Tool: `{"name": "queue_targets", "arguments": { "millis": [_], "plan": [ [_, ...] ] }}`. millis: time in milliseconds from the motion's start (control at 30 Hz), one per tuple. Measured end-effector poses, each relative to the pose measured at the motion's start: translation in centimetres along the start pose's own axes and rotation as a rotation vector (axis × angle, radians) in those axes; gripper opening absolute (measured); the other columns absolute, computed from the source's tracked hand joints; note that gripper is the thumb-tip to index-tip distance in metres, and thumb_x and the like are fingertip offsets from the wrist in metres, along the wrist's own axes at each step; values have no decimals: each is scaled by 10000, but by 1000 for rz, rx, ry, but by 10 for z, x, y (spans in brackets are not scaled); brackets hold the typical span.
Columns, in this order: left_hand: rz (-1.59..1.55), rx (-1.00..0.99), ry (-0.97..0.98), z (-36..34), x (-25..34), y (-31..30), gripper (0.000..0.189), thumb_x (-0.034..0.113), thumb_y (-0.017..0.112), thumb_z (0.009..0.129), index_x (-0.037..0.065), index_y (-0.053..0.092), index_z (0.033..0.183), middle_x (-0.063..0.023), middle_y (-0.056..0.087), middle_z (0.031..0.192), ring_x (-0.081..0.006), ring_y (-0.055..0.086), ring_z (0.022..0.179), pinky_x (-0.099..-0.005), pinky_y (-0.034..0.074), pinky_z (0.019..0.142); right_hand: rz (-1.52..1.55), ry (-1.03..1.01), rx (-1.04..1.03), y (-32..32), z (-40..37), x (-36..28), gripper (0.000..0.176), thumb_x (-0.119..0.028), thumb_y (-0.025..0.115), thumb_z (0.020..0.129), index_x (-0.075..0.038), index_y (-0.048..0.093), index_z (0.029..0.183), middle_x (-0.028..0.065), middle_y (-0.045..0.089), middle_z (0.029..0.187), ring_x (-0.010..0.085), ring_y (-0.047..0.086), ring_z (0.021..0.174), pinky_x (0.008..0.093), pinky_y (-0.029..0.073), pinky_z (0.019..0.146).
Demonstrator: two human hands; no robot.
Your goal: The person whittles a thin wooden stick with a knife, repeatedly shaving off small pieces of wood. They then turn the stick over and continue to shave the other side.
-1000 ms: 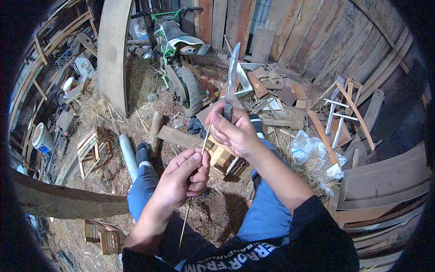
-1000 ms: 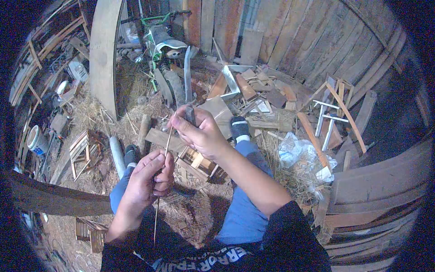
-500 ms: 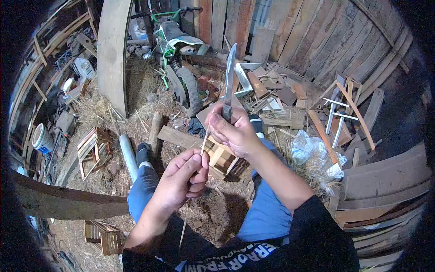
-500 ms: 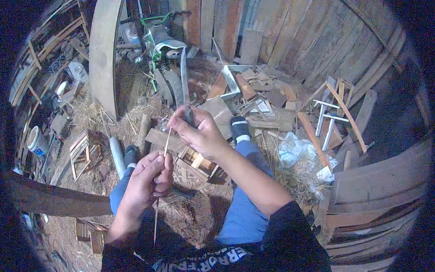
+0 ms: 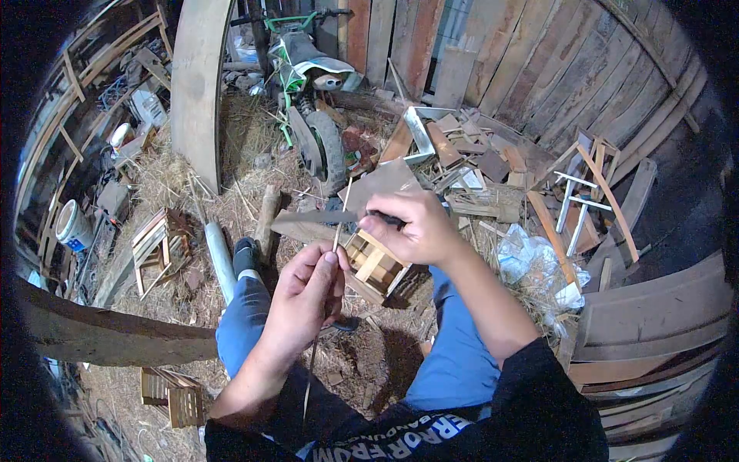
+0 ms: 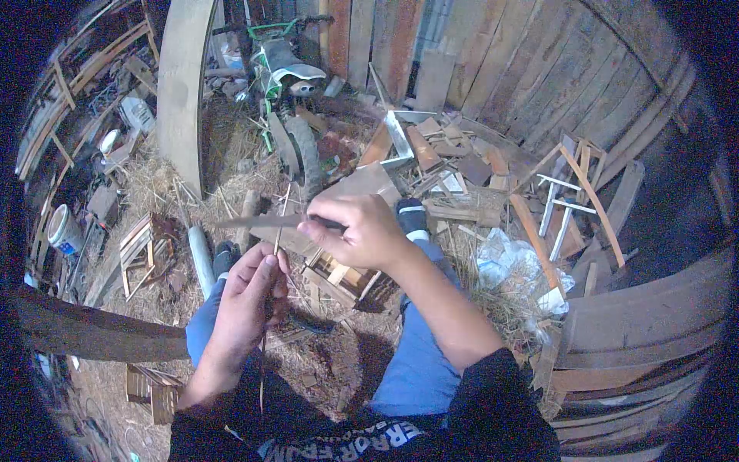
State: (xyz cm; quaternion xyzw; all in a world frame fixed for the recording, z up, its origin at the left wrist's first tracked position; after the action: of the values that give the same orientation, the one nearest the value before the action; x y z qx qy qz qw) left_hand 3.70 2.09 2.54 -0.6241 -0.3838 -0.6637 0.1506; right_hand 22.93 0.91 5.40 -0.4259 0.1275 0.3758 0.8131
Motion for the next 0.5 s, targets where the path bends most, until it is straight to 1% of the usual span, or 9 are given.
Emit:
{"name": "queue_targets", "arguments": {
  "millis": [67,100,200,300,400,500],
  "plan": [
    [26,29,17,0,0,0,233,258,423,1136,84,554,1052,56,431,624,-37,338,457,-219,266,412,-98,-38,-2,1,-2,-7,271,-346,743,919,-85,693,871,118,667,745,351,670,659,442,500,570],
    [47,45,33,0,0,0,229,252,428,1135,82,556,1049,58,437,627,-33,340,459,-219,263,413,-92,-49,27,2,-2,-8,281,-367,748,908,-99,689,847,112,665,731,349,665,636,458,495,552],
    [91,69,57,0,-1,-1,219,234,437,1132,78,563,1043,69,446,635,-24,347,474,-216,256,427,-159,-41,20,0,-3,-9,287,-367,744,910,-96,684,841,114,662,720,345,667,634,458,495,551],
    [128,83,81,-1,-2,-1,218,223,438,1131,73,565,1035,79,446,640,-17,357,494,-211,252,446,-191,-40,2,1,-4,-14,191,-246,806,860,-78,715,856,110,660,698,319,659,598,397,492,532],
    [147,85,89,-3,-1,-2,222,217,439,1130,66,564,1026,81,443,641,-14,368,513,-210,257,461,-195,-78,47,-3,-3,-10,200,-254,810,855,-78,715,854,115,664,705,323,657,596,390,490,528],
    [168,94,101,-4,-2,-1,223,206,443,1129,59,562,1012,81,436,642,-12,370,528,-208,257,472,-270,-54,71,-12,-1,-11,193,-259,808,855,-89,717,854,117,667,709,320,659,596,396,493,527]
  ]
}}
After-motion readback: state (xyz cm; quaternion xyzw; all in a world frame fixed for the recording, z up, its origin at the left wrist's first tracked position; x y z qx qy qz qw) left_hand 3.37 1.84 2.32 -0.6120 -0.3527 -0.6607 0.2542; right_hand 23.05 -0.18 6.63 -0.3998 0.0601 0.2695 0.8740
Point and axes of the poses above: each hand's wrist, its own z-axis towards the middle knuckle, its own y-axis out of the palm, x = y × z, the point moved 5 cm from there along z, towards the middle knuckle
